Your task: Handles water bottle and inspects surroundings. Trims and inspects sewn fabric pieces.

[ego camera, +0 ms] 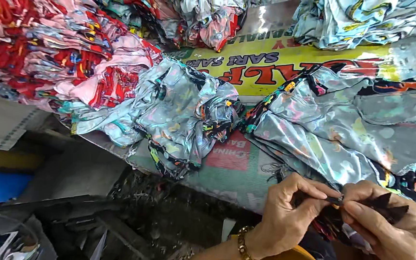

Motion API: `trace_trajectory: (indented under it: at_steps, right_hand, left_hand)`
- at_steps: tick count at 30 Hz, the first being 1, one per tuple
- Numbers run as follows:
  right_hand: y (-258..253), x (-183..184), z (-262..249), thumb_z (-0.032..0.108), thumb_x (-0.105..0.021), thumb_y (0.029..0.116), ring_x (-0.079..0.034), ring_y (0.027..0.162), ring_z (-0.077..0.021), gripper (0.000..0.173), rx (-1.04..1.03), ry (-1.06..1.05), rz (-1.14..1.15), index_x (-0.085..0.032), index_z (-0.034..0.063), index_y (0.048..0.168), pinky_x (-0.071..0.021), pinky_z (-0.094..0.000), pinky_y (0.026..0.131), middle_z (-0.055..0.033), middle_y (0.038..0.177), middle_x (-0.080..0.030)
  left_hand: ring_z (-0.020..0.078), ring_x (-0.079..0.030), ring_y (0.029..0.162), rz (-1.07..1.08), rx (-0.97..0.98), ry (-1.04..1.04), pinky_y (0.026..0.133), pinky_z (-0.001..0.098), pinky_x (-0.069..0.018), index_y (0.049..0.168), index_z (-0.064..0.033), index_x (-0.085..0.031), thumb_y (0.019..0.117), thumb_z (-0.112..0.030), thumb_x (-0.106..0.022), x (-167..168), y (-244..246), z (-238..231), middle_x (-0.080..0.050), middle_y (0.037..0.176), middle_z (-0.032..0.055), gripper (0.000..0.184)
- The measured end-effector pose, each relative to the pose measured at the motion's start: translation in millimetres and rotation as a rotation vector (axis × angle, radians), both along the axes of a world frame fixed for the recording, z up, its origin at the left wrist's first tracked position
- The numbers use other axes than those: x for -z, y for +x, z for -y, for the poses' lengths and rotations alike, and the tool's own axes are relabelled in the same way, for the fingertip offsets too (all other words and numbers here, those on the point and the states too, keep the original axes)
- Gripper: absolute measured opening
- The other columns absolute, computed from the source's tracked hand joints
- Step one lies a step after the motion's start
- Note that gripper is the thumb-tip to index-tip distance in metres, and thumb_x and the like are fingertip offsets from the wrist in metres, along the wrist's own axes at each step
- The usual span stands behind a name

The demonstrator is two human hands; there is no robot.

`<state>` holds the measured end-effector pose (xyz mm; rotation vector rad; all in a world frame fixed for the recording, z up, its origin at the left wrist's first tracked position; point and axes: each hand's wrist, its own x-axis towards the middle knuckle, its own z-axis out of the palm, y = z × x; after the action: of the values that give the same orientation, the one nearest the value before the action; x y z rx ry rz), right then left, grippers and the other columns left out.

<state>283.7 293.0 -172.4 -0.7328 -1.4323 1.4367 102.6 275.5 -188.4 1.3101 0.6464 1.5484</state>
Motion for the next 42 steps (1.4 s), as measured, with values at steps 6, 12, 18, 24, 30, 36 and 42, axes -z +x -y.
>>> trace_trajectory:
  at_steps: [6, 12, 18, 24, 30, 36, 42]
  right_hand:
    - [-12, -7, 4, 0.011, -0.061, 0.0979, -0.057, 0.070, 0.0090, 0.006, 0.156, 0.217, 0.125, -0.066, 0.0087, 0.096, -0.0475, -0.0069, 0.060, 0.0098, 0.082, -0.064]
    - [-12, -10, 5, 0.009, -0.060, 0.0992, -0.055, 0.071, 0.0081, 0.010, 0.175, 0.277, 0.165, -0.064, 0.0014, 0.094, -0.0452, -0.0070, 0.063, 0.0044, 0.080, -0.061]
    - [-7, -12, 11, 0.021, -0.063, 0.0986, -0.056, 0.073, 0.0039, 0.020, 0.215, 0.454, 0.473, -0.062, 0.0025, 0.105, -0.0451, -0.0091, 0.063, -0.0007, 0.084, -0.064]
    - [3, -13, 17, 0.031, -0.061, 0.0989, -0.063, 0.087, -0.0003, 0.031, 0.288, 0.517, 0.626, -0.060, 0.0046, 0.117, -0.0511, -0.0149, 0.072, -0.0032, 0.099, -0.069]
    - [-2, -16, 18, 0.027, -0.062, 0.1024, -0.065, 0.086, -0.0060, 0.022, 0.367, 0.666, 0.723, -0.069, 0.0078, 0.111, -0.0492, -0.0197, 0.071, -0.0050, 0.100, -0.072]
    - [-4, -12, 19, 0.024, -0.063, 0.1027, -0.066, 0.085, -0.0079, 0.018, 0.412, 0.714, 0.714, -0.070, 0.0084, 0.108, -0.0494, -0.0214, 0.070, -0.0056, 0.099, -0.073]
    - [-3, -8, 18, 0.022, -0.064, 0.1024, -0.068, 0.086, -0.0080, 0.016, 0.424, 0.723, 0.700, -0.071, 0.0079, 0.104, -0.0506, -0.0215, 0.071, -0.0055, 0.096, -0.074]
  left_hand:
    - [0.0137, -0.070, 0.104, 0.183, 0.033, -0.042, 0.092, 0.0294, -0.0579, 0.105, -0.0083, -0.068, 0.0946, 0.005, -0.063, 4, 0, 0, -0.073, 0.107, 0.0065, 0.017]
    - [0.0149, -0.072, 0.099, 0.289, 0.083, -0.177, 0.090, 0.0295, -0.0586, 0.104, -0.0077, -0.069, 0.0935, 0.001, -0.068, 2, -3, 1, -0.075, 0.103, 0.0093, 0.014]
    - [0.0142, -0.072, 0.097, 0.292, 0.094, -0.235, 0.088, 0.0285, -0.0587, 0.103, -0.0080, -0.070, 0.0940, 0.000, -0.066, 1, -4, 0, -0.074, 0.102, 0.0093, 0.013]
    - [0.0158, -0.072, 0.097, 0.395, 0.112, -0.311, 0.089, 0.0298, -0.0586, 0.102, -0.0065, -0.071, 0.0928, 0.000, -0.067, -2, -5, 0, -0.074, 0.100, 0.0120, 0.012]
    - [0.0153, -0.073, 0.098, 0.358, 0.088, -0.277, 0.088, 0.0282, -0.0588, 0.104, -0.0065, -0.071, 0.0927, 0.000, -0.068, -3, -4, 0, -0.075, 0.101, 0.0122, 0.013]
    - [0.0163, -0.073, 0.099, 0.223, 0.022, -0.203, 0.089, 0.0288, -0.0598, 0.105, -0.0066, -0.070, 0.0936, -0.001, -0.069, -4, -4, 3, -0.075, 0.103, 0.0116, 0.013]
    - [0.0161, -0.073, 0.100, 0.201, 0.020, -0.202, 0.090, 0.0287, -0.0595, 0.105, -0.0066, -0.070, 0.0939, -0.002, -0.069, -4, -4, 4, -0.075, 0.103, 0.0113, 0.012]
